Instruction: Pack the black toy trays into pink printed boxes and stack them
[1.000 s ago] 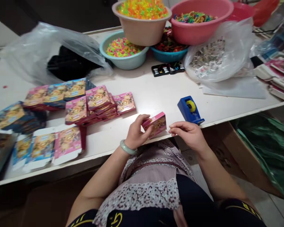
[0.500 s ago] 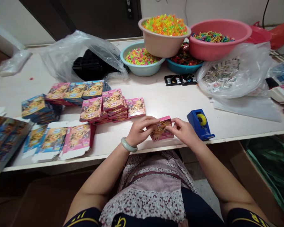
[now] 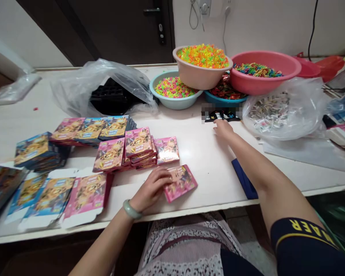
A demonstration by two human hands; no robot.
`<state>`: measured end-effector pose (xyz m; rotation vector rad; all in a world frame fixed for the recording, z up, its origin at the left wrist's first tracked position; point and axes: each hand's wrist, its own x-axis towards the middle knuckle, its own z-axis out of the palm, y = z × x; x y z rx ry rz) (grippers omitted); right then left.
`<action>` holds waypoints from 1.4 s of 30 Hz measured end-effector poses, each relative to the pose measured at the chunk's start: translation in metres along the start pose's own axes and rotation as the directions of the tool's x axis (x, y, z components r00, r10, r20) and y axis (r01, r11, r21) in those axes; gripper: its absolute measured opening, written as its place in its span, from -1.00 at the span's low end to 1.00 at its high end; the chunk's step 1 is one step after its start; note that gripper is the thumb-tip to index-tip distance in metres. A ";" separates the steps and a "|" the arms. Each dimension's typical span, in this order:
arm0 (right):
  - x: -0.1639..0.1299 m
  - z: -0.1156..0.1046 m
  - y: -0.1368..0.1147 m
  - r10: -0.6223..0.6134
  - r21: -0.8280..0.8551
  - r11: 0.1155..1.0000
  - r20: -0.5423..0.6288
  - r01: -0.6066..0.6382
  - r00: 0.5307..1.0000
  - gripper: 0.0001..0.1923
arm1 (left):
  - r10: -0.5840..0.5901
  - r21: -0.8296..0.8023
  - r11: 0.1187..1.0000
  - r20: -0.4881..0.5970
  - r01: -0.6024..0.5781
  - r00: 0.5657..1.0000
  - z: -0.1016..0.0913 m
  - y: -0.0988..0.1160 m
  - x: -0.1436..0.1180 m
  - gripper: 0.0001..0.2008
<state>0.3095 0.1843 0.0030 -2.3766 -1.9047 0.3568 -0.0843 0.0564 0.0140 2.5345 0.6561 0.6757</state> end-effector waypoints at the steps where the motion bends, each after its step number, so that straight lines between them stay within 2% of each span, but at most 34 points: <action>1: 0.015 0.002 0.001 0.020 -0.027 0.999 -0.019 -0.020 1.000 -0.61 | -0.032 0.093 0.995 0.052 0.027 0.998 -0.002 -0.004 -0.011 -0.59; 3: 0.035 0.005 0.003 0.037 -0.081 0.996 -0.039 -0.040 0.999 -0.60 | -0.117 0.248 0.965 0.107 0.088 0.987 -0.006 -0.010 -0.031 -0.53; 6: 0.051 0.011 0.006 0.021 -0.148 0.989 -0.046 -0.028 0.999 -0.57 | -0.202 0.283 0.945 0.109 0.164 0.973 -0.004 -0.006 -0.048 -0.53; 8: 0.055 0.015 0.007 -0.008 -0.186 0.983 -0.044 -0.001 0.999 -0.57 | -0.227 0.245 0.951 0.135 0.189 0.965 0.006 0.004 -0.046 -0.55; 13: 0.054 0.020 0.001 -0.114 -0.250 0.963 -0.021 0.105 0.993 -0.58 | -0.261 0.251 0.948 0.270 0.194 0.927 0.037 0.025 -0.024 -0.42; 17: 0.043 0.020 -0.010 -0.156 -0.258 0.955 -0.016 0.146 0.988 -0.57 | -0.283 0.288 0.935 0.258 0.207 0.924 0.044 0.024 -0.020 -0.48; 20: 0.022 0.018 -0.022 -0.210 -0.248 0.947 0.012 0.207 0.978 -0.64 | -0.256 0.292 0.938 0.215 0.188 0.942 0.042 0.020 -0.026 -0.57; 23: -0.012 0.017 -0.038 -0.280 -0.232 0.929 0.073 0.289 0.957 -0.71 | -0.215 0.279 0.948 0.209 0.152 0.954 0.037 0.019 -0.037 -0.60; 29: -0.106 0.029 -0.060 -0.368 -0.169 0.905 0.149 0.391 0.918 -0.78 | -0.235 0.250 0.952 0.224 0.177 0.946 0.024 0.016 -0.061 -0.54; 34: -0.180 0.040 -0.064 -0.362 -0.113 0.918 0.150 0.380 0.920 -0.77 | -0.304 0.250 0.933 0.162 0.259 0.939 0.021 0.016 -0.072 -0.47; 38: -0.206 0.039 -0.052 -0.357 0.021 0.934 0.015 0.356 0.934 -0.73 | -0.306 0.210 0.932 0.025 0.294 0.952 0.029 0.037 -0.058 -0.44; 40: -0.207 0.039 -0.043 -0.389 0.068 0.917 -0.057 0.392 0.919 -0.69 | -0.329 0.204 0.922 -0.032 0.329 0.944 0.039 0.052 -0.044 -0.57; 42: -0.205 0.042 -0.036 -0.428 0.052 0.901 -0.068 0.432 0.901 -0.63 | -0.402 0.252 0.881 -0.048 0.401 0.914 0.050 0.065 -0.030 -0.70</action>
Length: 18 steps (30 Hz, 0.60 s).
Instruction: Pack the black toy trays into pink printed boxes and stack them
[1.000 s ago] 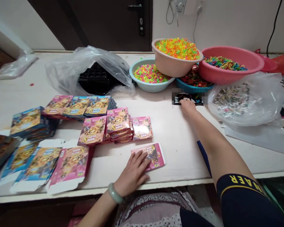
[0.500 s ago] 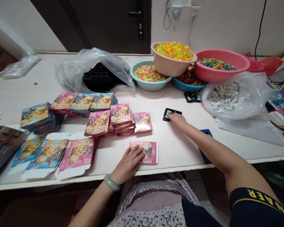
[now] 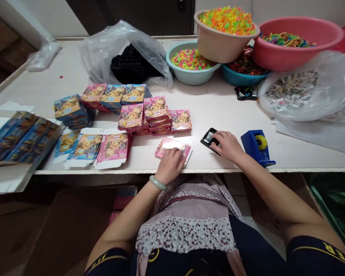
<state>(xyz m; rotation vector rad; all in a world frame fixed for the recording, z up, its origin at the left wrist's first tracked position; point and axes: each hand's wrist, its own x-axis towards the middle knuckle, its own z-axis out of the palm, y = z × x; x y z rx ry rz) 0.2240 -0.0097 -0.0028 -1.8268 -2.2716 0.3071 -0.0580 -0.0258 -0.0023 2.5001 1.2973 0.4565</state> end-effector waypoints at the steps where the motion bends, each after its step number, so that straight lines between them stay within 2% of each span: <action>1: 0.000 0.003 0.003 -0.008 -0.019 1.000 0.015 0.009 1.000 -0.59 | -0.047 0.043 0.998 0.015 0.046 0.999 0.004 0.008 0.004 -0.70; 4: 0.003 0.014 0.007 0.024 -0.057 0.998 0.082 -0.019 0.996 -0.50 | -0.150 0.151 0.979 0.058 0.140 0.987 0.015 0.021 0.011 -0.65; 7: 0.005 0.026 0.010 0.059 -0.013 0.998 0.101 -0.058 0.993 -0.49 | -0.150 0.139 0.980 0.066 0.140 0.986 0.019 0.020 0.012 -0.82; 9: 0.005 0.031 0.012 0.063 0.031 0.997 0.065 -0.065 0.996 -0.51 | -0.107 0.012 0.994 0.043 0.106 0.993 0.018 0.016 0.011 -0.96; 11: 0.001 0.031 0.013 0.036 0.069 0.997 0.019 -0.037 0.999 -0.53 | -0.084 -0.203 0.976 -0.011 0.080 0.996 0.015 0.011 0.011 -0.90; 14: -0.010 0.022 0.009 -0.128 0.148 0.981 0.007 0.126 0.992 -0.53 | -0.173 -0.525 0.845 -0.084 0.104 0.981 0.007 0.003 0.013 -0.82; 16: -0.018 0.012 0.001 -0.303 0.233 0.929 0.029 0.289 0.952 -0.52 | -0.253 -0.661 0.737 -0.076 0.141 0.964 0.002 -0.001 0.017 -0.81; 18: -0.023 0.004 -0.009 -0.448 0.314 0.854 0.038 0.415 0.893 -0.52 | -0.294 -0.739 0.650 -0.029 0.178 0.955 -0.003 -0.003 0.020 -0.80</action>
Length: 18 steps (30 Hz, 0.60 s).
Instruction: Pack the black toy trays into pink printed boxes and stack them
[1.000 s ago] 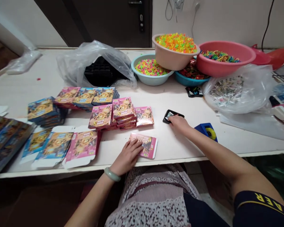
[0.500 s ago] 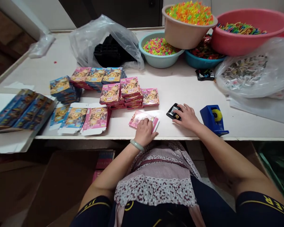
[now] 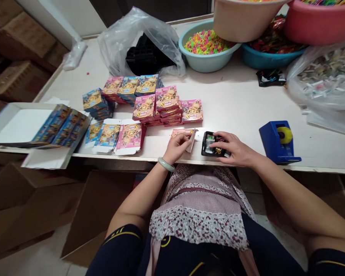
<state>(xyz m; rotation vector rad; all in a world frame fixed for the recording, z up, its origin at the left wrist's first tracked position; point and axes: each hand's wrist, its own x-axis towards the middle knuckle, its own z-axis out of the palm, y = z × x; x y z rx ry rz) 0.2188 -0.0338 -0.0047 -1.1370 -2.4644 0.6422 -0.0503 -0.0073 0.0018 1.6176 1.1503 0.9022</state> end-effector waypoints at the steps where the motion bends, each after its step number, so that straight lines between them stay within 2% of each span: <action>1: 0.002 -0.001 -0.005 -0.048 0.030 0.998 0.016 0.048 0.999 -0.52 | -0.024 -0.033 0.999 0.017 0.024 1.000 -0.001 0.001 0.001 -0.78; 3: 0.006 0.001 -0.011 -0.090 0.065 0.994 0.039 0.087 0.995 -0.51 | -0.051 -0.079 0.995 0.061 0.056 0.997 0.000 0.004 0.003 -0.76; 9: 0.014 0.015 -0.005 -0.018 0.055 0.998 0.011 0.017 1.000 -0.52 | -0.097 -0.151 0.981 0.174 0.124 0.980 0.008 0.003 0.005 -0.75; 15: 0.025 0.040 -0.007 0.074 -0.009 0.997 -0.081 -0.075 0.994 -0.54 | -0.124 -0.187 0.971 0.134 0.148 0.983 0.026 -0.009 0.020 -0.75; 18: 0.031 0.045 -0.007 0.083 -0.035 0.996 -0.061 -0.086 0.995 -0.52 | -0.099 -0.166 0.979 0.133 0.120 0.986 0.035 -0.016 0.024 -0.77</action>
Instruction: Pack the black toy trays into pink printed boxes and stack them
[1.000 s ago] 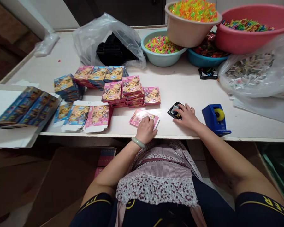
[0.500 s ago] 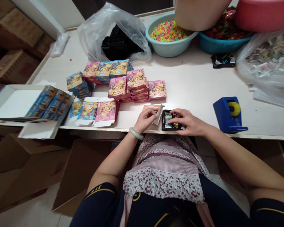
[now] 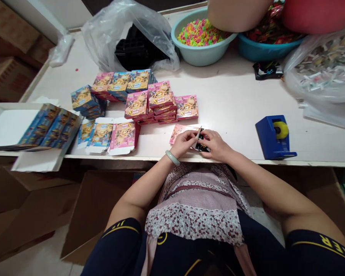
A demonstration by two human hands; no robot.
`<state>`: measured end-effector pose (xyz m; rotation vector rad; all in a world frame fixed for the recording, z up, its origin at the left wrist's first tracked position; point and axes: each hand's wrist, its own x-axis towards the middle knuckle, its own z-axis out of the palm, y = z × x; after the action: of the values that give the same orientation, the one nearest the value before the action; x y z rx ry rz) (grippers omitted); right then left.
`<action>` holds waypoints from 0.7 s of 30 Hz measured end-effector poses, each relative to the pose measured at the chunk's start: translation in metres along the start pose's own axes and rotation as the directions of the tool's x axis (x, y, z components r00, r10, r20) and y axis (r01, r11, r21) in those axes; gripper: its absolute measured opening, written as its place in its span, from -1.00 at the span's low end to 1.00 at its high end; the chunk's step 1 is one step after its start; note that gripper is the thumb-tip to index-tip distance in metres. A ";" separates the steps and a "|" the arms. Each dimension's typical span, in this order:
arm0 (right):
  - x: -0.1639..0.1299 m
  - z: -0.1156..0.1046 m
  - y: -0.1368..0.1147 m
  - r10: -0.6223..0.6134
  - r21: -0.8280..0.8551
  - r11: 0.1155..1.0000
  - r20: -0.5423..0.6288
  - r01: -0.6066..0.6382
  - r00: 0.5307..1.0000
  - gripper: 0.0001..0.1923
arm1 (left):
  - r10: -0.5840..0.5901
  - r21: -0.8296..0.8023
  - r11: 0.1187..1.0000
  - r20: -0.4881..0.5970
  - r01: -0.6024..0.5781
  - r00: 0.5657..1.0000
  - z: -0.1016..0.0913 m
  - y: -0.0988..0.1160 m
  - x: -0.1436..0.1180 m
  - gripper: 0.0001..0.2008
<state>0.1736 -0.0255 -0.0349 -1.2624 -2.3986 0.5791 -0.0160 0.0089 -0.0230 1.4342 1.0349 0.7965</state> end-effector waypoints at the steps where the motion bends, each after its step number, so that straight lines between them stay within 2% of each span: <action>1: -0.001 -0.001 0.001 -0.002 -0.007 1.000 0.012 0.002 1.000 -0.51 | 0.015 0.013 1.000 -0.005 -0.015 1.000 0.002 -0.002 0.001 -0.78; 3: -0.008 -0.007 0.002 0.000 -0.017 1.000 0.004 0.000 1.000 -0.52 | 0.032 0.043 0.999 -0.021 -0.031 0.999 0.004 -0.007 0.002 -0.80; 7: -0.035 -0.018 0.002 0.077 -0.061 0.994 -0.166 -0.088 0.983 -0.74 | 0.028 0.127 0.992 -0.026 -0.025 0.999 0.006 -0.009 0.001 -0.79; 9: -0.046 -0.015 0.001 0.119 -0.090 0.986 -0.216 -0.141 0.969 -0.77 | 0.045 0.157 0.987 -0.018 -0.041 0.999 0.007 -0.007 0.000 -0.81; 12: -0.049 0.000 -0.002 0.129 -0.078 0.986 -0.226 -0.150 0.965 -0.78 | 0.037 0.162 0.986 -0.001 -0.036 0.999 0.011 -0.005 0.001 -0.87; 15: -0.043 0.015 -0.006 0.146 -0.025 0.987 -0.252 -0.158 0.957 -0.79 | -0.005 0.106 0.994 0.082 -0.004 0.997 0.023 -0.004 0.002 -0.89; 17: -0.039 0.018 -0.008 0.183 0.055 0.983 -0.272 -0.175 0.945 -0.80 | -0.028 0.071 0.997 0.123 0.019 0.992 0.032 0.001 0.003 -0.87; 19: -0.039 0.011 -0.008 0.232 0.200 0.964 -0.319 -0.175 0.919 -0.82 | -0.041 0.032 0.999 0.126 0.037 0.991 0.037 0.010 0.002 -0.85; 21: -0.041 -0.005 -0.007 0.260 0.298 0.943 -0.387 -0.147 0.885 -0.89 | -0.041 -0.023 0.999 0.130 0.044 0.991 0.034 0.026 0.001 -0.83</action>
<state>0.1931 -0.0630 -0.0327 -1.3694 -1.7841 0.5884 0.0198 -0.0025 -0.0022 1.4181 0.9497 0.6744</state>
